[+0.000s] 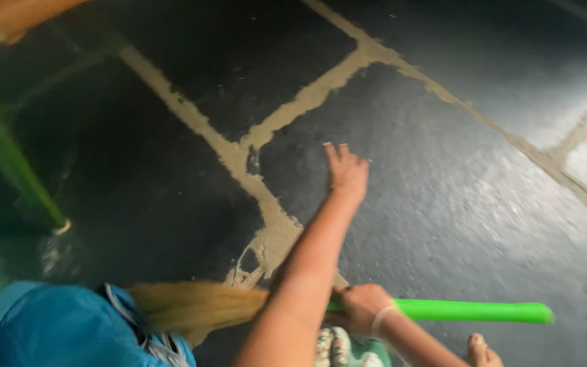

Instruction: The person sweeps a tiled floor with a traditional broom, moving debris and dust toward a central area. They briefly move a plastic bag and a bottle out of the way to continue sweeping around a decorative floor pattern.

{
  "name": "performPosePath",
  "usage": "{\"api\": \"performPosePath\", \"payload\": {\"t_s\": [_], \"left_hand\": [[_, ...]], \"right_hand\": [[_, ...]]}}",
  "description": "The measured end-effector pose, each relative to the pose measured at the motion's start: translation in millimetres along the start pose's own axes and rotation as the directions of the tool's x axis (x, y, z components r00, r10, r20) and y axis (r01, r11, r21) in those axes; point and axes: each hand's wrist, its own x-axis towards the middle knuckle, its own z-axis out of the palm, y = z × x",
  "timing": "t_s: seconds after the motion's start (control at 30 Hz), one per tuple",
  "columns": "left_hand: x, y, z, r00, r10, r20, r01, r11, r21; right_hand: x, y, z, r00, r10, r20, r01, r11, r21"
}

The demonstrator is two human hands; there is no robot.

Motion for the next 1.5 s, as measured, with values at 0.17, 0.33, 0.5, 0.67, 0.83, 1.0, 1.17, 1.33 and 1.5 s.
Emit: {"api": "performPosePath", "payload": {"t_s": [0.17,0.33,0.5,0.67,0.83,1.0,1.17,1.33,1.5], "left_hand": [[-74,-155,48,0.97,-0.242,0.008,0.239,0.964,0.114],[-237,-277,49,0.859,-0.428,0.28,0.373,0.899,0.229],[-402,-340,34,0.356,-0.692,0.628,0.553,0.698,0.455],[-459,-345,49,0.128,-0.635,0.762,0.554,0.683,0.477],[-532,-334,66,0.014,-0.379,0.925,0.608,0.738,0.293],[-573,-337,77,0.443,-0.423,0.79,0.736,0.675,-0.052],[-531,-344,75,0.658,-0.601,0.454,0.737,0.636,-0.228],[-437,-359,90,0.688,-0.644,0.334,0.72,0.663,-0.205],[-365,-295,101,0.534,-0.636,0.557,0.803,0.588,-0.099]], "right_hand": [[61,55,3,0.998,0.042,-0.043,-0.041,0.999,0.031],[56,224,-21,0.785,0.55,-0.285,-0.508,0.835,0.211],[92,203,-55,0.711,0.65,-0.267,-0.456,0.716,0.529],[135,24,-21,0.964,-0.003,-0.264,0.025,0.997,0.079],[125,-155,47,0.929,-0.369,-0.02,0.37,0.924,0.098],[200,-115,83,0.966,-0.259,-0.027,0.254,0.96,-0.122],[236,70,0,0.914,0.164,-0.371,-0.174,0.985,0.007],[184,80,-62,0.91,0.311,-0.275,-0.198,0.907,0.373],[156,-76,-81,0.951,-0.24,-0.197,0.245,0.97,0.001]]}}
